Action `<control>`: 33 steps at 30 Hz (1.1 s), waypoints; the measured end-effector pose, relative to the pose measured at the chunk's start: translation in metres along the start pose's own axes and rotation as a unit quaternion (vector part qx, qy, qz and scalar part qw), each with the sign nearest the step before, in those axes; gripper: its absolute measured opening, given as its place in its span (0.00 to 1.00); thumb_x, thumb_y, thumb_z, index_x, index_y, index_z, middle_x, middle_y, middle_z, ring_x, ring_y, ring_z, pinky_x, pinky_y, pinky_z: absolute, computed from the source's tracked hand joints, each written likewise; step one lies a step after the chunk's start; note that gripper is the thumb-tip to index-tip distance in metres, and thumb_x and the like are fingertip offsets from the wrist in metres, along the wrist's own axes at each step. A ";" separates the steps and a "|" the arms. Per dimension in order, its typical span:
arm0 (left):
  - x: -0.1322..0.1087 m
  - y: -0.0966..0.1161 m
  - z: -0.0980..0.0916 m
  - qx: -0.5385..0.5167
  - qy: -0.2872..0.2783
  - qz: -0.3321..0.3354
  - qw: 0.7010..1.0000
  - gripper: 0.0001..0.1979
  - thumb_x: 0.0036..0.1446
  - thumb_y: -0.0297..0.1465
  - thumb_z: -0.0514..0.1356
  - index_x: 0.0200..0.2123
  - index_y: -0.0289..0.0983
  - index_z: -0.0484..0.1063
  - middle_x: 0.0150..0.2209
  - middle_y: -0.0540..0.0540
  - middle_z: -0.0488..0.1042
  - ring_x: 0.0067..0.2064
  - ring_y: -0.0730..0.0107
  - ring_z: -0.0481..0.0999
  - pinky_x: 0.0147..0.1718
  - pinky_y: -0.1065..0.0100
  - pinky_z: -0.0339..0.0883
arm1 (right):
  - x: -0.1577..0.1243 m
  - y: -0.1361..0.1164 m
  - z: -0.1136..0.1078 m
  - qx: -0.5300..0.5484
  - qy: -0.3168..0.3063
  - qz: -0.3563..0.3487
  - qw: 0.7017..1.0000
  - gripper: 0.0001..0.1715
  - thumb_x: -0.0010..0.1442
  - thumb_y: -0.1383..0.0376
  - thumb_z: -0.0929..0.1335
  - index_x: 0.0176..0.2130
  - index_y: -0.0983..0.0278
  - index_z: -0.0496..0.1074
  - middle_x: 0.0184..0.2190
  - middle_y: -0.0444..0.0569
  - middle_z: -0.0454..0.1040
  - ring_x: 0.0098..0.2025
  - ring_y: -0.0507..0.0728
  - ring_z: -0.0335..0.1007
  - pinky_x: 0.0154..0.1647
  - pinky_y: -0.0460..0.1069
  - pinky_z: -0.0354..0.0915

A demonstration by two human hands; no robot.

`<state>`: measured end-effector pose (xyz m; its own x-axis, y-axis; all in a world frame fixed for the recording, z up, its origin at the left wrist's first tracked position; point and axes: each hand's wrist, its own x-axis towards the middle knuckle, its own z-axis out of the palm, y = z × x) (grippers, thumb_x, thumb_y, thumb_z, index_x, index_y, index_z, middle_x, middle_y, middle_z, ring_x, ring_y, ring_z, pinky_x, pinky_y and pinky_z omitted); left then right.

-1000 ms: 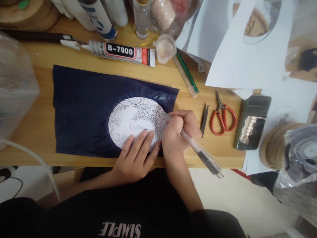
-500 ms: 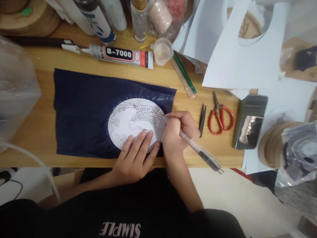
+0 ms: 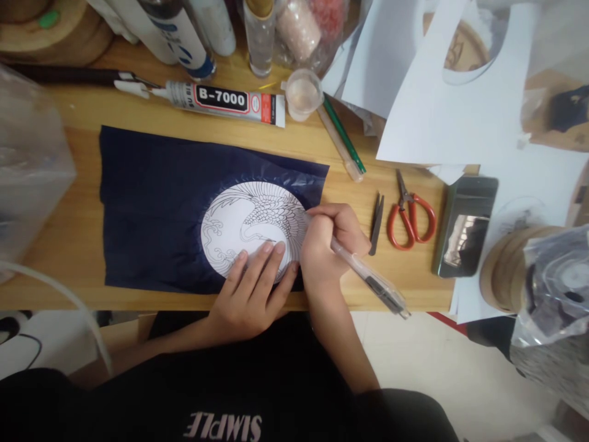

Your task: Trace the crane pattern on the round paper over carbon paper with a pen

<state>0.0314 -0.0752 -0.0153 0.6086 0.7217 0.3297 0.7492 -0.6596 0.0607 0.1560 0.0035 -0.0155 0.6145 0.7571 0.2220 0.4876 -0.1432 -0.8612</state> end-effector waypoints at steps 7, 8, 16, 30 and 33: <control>0.001 0.000 -0.001 -0.022 0.002 -0.010 1.000 0.21 0.64 0.34 0.58 0.57 0.28 0.66 0.58 0.30 0.67 0.59 0.48 0.67 0.59 0.50 0.59 | 0.000 -0.002 0.000 -0.018 -0.006 0.012 1.000 0.13 0.45 0.73 0.58 0.20 0.62 0.68 0.15 0.38 0.66 0.16 0.47 0.60 0.17 0.45 0.58; 0.000 0.000 -0.001 -0.021 0.002 -0.012 1.000 0.21 0.64 0.34 0.58 0.57 0.28 0.66 0.58 0.30 0.67 0.59 0.48 0.67 0.59 0.50 0.59 | 0.000 -0.002 0.000 -0.018 -0.006 0.011 1.000 0.13 0.45 0.73 0.58 0.20 0.62 0.68 0.15 0.39 0.66 0.16 0.47 0.61 0.17 0.45 0.58; -0.001 0.000 0.000 -0.012 0.002 -0.005 1.000 0.21 0.65 0.34 0.57 0.57 0.28 0.66 0.58 0.30 0.67 0.59 0.47 0.68 0.57 0.50 0.62 | 0.000 0.000 0.002 0.008 0.005 0.005 1.000 0.14 0.45 0.74 0.59 0.20 0.61 0.69 0.14 0.38 0.66 0.16 0.47 0.60 0.15 0.44 0.56; -0.001 0.001 0.001 0.000 0.000 0.000 1.000 0.21 0.65 0.34 0.56 0.57 0.28 0.67 0.58 0.30 0.67 0.60 0.46 0.67 0.58 0.49 0.60 | -0.003 -0.003 0.000 0.027 -0.004 -0.002 1.000 0.13 0.43 0.74 0.60 0.20 0.62 0.71 0.14 0.38 0.67 0.16 0.48 0.62 0.17 0.45 0.59; -0.001 0.001 0.001 -0.002 0.000 -0.003 1.000 0.21 0.65 0.33 0.56 0.57 0.28 0.67 0.58 0.30 0.67 0.60 0.46 0.67 0.58 0.49 0.60 | -0.002 -0.003 0.000 0.034 -0.005 -0.013 0.999 0.13 0.43 0.74 0.60 0.20 0.63 0.71 0.14 0.37 0.68 0.16 0.48 0.63 0.17 0.45 0.59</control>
<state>0.0317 -0.0768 -0.0163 0.6035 0.7263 0.3291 0.7523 -0.6554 0.0668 0.1536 0.0025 -0.0134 0.5955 0.7669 0.2393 0.4598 -0.0810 -0.8843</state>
